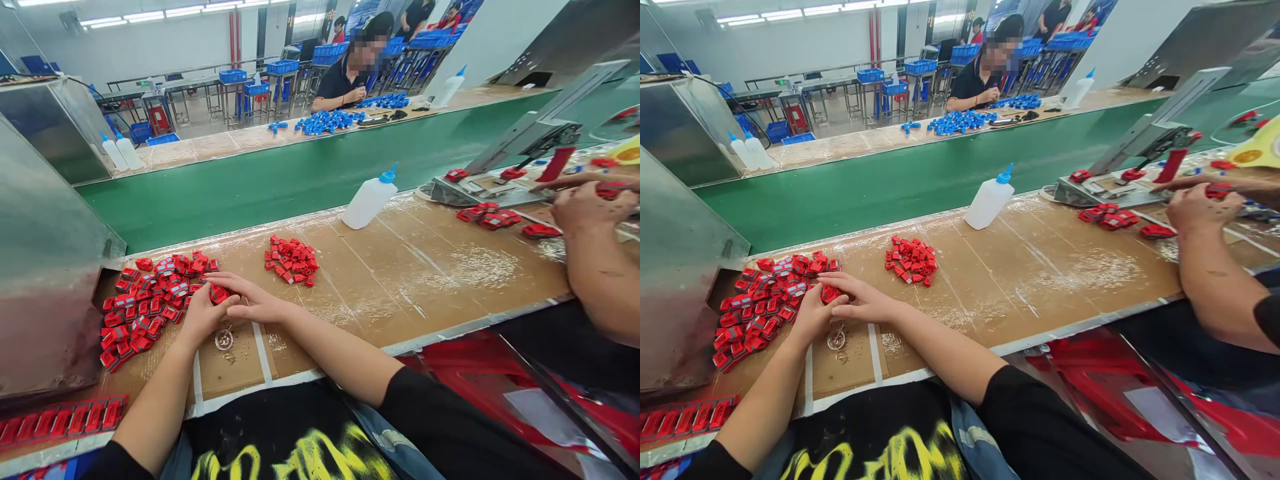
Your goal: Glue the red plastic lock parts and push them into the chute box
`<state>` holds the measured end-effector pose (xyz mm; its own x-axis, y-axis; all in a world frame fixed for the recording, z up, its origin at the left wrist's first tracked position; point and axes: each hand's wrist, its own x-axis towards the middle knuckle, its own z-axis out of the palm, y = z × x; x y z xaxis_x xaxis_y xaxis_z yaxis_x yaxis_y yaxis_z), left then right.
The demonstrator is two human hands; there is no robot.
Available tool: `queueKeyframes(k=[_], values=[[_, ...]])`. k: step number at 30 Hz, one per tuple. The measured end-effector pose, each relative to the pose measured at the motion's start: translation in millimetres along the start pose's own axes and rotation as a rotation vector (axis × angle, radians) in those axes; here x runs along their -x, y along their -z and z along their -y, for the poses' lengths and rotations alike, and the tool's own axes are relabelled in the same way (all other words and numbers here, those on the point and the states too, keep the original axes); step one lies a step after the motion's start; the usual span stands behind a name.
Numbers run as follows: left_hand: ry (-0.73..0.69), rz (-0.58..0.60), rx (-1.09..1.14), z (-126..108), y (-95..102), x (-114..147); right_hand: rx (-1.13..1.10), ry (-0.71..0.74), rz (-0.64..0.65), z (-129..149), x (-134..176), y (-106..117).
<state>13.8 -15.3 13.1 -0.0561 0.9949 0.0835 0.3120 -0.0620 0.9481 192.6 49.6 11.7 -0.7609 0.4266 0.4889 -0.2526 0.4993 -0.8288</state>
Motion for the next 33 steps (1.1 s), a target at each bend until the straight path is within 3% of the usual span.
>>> queueKeyframes(k=[6,9,12,14,16,18,20,22,24,26,28,30,33], values=[[-0.122,0.019,-0.046,5,-4.0,1,0.044,0.083,0.072,-5,-7,8],[-0.182,0.156,-0.088,2,-2.9,2,0.236,0.134,0.153,4,-2,15],[-0.253,0.314,-0.273,-11,-0.4,6,0.539,0.186,0.092,19,25,22],[-0.228,0.244,-0.546,-23,4.0,11,0.750,0.102,0.046,28,64,31],[-0.168,0.053,-0.892,-32,11.3,15,0.946,-0.089,0.010,36,116,47],[-0.107,-0.078,-1.191,-37,20.4,20,1.122,-0.320,-0.092,41,168,69],[-0.061,-0.051,-1.351,-36,28.6,25,1.289,-0.487,-0.297,45,203,88],[-0.054,0.025,-1.402,-31,33.6,29,1.386,-0.531,-0.540,47,212,95],[-0.105,0.044,-1.409,-26,35.4,32,1.295,-0.461,-0.640,48,191,84],[-0.180,0.024,-1.392,-19,34.8,32,1.038,-0.376,-0.474,47,151,57],[-0.229,0.000,-1.353,-12,33.5,30,0.825,-0.392,-0.140,44,104,25],[-0.260,-0.016,-1.278,-5,32.0,27,0.786,-0.374,0.114,39,63,-4],[-0.314,-0.063,-1.049,4,29.9,25,0.857,-0.298,0.278,32,28,-29]])
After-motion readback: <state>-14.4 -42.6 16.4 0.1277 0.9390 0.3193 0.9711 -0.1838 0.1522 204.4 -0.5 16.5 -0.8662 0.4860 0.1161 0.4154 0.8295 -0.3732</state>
